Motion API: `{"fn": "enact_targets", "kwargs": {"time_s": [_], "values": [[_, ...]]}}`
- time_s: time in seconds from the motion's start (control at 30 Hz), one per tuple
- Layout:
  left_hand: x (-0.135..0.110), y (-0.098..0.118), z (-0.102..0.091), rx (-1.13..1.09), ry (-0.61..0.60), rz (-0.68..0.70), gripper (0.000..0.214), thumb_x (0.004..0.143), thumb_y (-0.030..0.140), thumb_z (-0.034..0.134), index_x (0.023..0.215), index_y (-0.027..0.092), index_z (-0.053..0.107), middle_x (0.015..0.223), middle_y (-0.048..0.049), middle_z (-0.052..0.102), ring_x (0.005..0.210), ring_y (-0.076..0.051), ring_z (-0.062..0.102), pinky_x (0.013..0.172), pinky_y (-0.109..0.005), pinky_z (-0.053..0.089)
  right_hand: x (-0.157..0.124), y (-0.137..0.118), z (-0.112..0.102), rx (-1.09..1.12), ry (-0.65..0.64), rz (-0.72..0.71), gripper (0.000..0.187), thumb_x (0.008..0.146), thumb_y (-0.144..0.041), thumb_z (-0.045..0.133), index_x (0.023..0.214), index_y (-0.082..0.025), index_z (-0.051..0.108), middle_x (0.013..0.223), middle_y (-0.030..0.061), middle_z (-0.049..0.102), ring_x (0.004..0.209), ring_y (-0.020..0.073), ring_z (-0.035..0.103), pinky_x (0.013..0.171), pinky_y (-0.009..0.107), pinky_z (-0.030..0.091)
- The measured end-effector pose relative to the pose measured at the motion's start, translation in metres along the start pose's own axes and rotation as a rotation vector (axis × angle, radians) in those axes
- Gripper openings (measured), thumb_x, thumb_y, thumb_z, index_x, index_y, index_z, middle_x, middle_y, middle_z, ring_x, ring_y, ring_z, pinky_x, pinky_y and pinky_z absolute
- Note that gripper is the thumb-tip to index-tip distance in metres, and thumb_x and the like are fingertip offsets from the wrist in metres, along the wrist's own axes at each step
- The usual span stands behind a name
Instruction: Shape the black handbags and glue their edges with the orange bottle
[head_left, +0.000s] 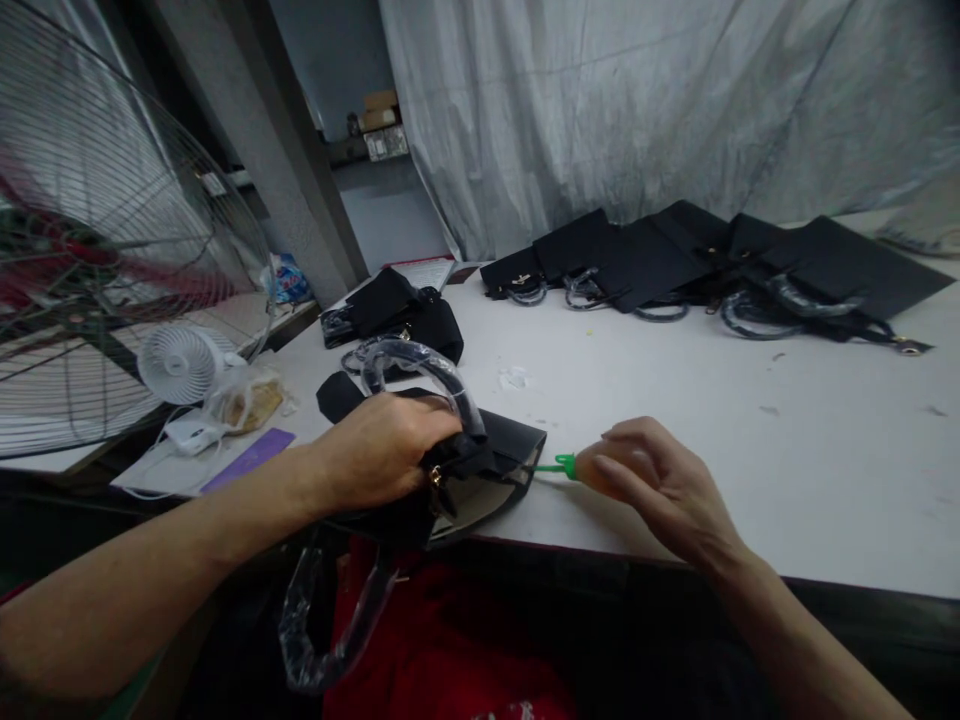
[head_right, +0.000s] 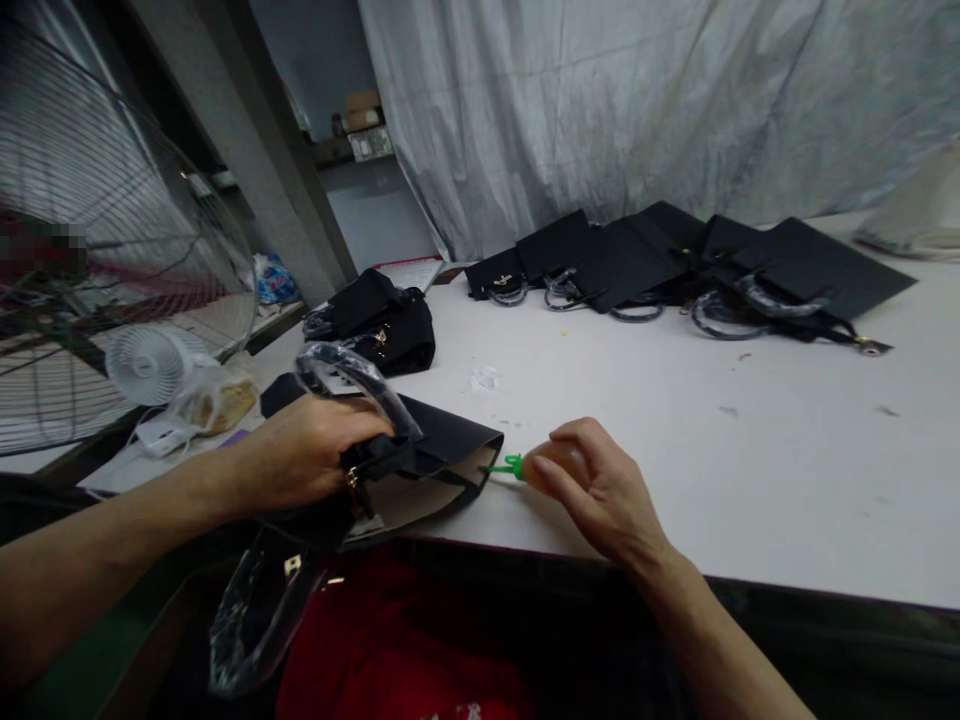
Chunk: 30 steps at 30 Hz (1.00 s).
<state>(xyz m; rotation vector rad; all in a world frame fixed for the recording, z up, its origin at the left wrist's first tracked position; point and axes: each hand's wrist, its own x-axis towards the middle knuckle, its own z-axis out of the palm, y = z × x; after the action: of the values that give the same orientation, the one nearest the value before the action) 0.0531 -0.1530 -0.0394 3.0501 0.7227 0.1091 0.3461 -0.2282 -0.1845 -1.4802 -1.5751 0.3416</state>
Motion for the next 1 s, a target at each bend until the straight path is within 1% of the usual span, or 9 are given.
{"fn": "enact_targets", "kwargs": {"time_s": [0.07,0.1,0.23,0.37,0.4,0.53,0.67,0.83,1.0], "values": [[-0.008,0.002,0.004,-0.022,0.027,0.004,0.019,0.077,0.006,0.052,0.089,0.015,0.063,0.091,-0.0055,0.067,0.085,-0.016,0.064,0.073,-0.025,0.048,-0.003,-0.002,0.001,-0.035,0.096,-0.009,0.027,0.084,-0.046,0.057,0.098,-0.023,0.055,0.093,0.007,0.062,0.083,0.0238,0.06,0.075,0.039,0.047],[-0.012,0.003,0.006,-0.035,0.041,0.007,0.018,0.077,0.006,0.052,0.089,0.015,0.063,0.091,-0.0054,0.068,0.086,-0.016,0.064,0.074,-0.025,0.049,-0.004,-0.003,0.001,-0.036,0.098,-0.015,0.027,0.084,-0.046,0.057,0.098,-0.023,0.055,0.093,0.007,0.062,0.083,0.0238,0.061,0.074,0.039,0.047],[-0.025,0.01,0.012,-0.073,0.075,0.009,0.018,0.08,0.007,0.054,0.091,0.016,0.064,0.091,-0.0045,0.069,0.088,-0.016,0.064,0.079,-0.025,0.05,-0.008,-0.007,0.003,0.012,-0.009,-0.047,0.023,0.085,-0.042,0.056,0.098,-0.023,0.055,0.092,0.006,0.062,0.081,0.0222,0.061,0.072,0.036,0.048],[-0.035,0.017,0.015,-0.075,0.108,-0.015,0.018,0.082,0.011,0.054,0.095,0.016,0.065,0.089,-0.0046,0.07,0.087,-0.017,0.065,0.077,-0.027,0.051,-0.008,-0.011,0.004,-0.058,0.175,-0.07,0.025,0.085,-0.042,0.058,0.099,-0.022,0.054,0.095,0.0075,0.059,0.086,0.0236,0.058,0.076,0.039,0.047],[-0.038,0.019,0.015,-0.071,0.111,-0.022,0.018,0.082,0.011,0.054,0.095,0.016,0.066,0.088,-0.0045,0.07,0.086,-0.016,0.065,0.076,-0.026,0.052,-0.008,-0.012,0.003,-0.063,0.174,-0.072,0.025,0.085,-0.042,0.058,0.098,-0.022,0.054,0.095,0.0076,0.059,0.085,0.0236,0.058,0.076,0.039,0.047],[-0.049,0.021,0.02,-0.049,0.14,-0.034,0.021,0.081,0.01,0.052,0.096,0.017,0.066,0.086,-0.0038,0.071,0.083,-0.016,0.067,0.074,-0.026,0.054,-0.012,-0.022,-0.001,-0.009,0.004,-0.069,0.023,0.086,-0.042,0.056,0.098,-0.023,0.054,0.092,0.0064,0.06,0.08,0.022,0.059,0.07,0.037,0.048],[-0.058,0.023,0.027,-0.077,0.224,-0.009,0.024,0.081,0.009,0.051,0.099,0.016,0.065,0.09,-0.005,0.072,0.084,-0.017,0.068,0.074,-0.025,0.055,-0.018,-0.03,-0.002,-0.051,0.087,-0.06,0.025,0.085,-0.045,0.057,0.098,-0.023,0.054,0.095,0.0078,0.061,0.082,0.0238,0.059,0.072,0.039,0.048],[-0.063,0.028,0.032,-0.118,0.268,-0.02,0.025,0.08,0.005,0.049,0.096,0.015,0.065,0.094,-0.0062,0.072,0.087,-0.016,0.068,0.077,-0.026,0.055,-0.027,-0.034,-0.001,0.028,0.005,0.003,0.022,0.086,-0.043,0.055,0.098,-0.024,0.055,0.094,0.0064,0.062,0.08,0.0226,0.06,0.069,0.037,0.049],[-0.067,0.03,0.036,-0.116,0.252,-0.021,0.031,0.08,0.006,0.049,0.107,0.015,0.063,0.102,-0.0074,0.07,0.097,-0.018,0.066,0.09,-0.03,0.054,-0.03,-0.039,-0.001,-0.078,0.106,-0.111,0.023,0.084,-0.041,0.059,0.098,-0.023,0.054,0.093,0.0068,0.06,0.081,0.0225,0.059,0.069,0.036,0.048]]}}
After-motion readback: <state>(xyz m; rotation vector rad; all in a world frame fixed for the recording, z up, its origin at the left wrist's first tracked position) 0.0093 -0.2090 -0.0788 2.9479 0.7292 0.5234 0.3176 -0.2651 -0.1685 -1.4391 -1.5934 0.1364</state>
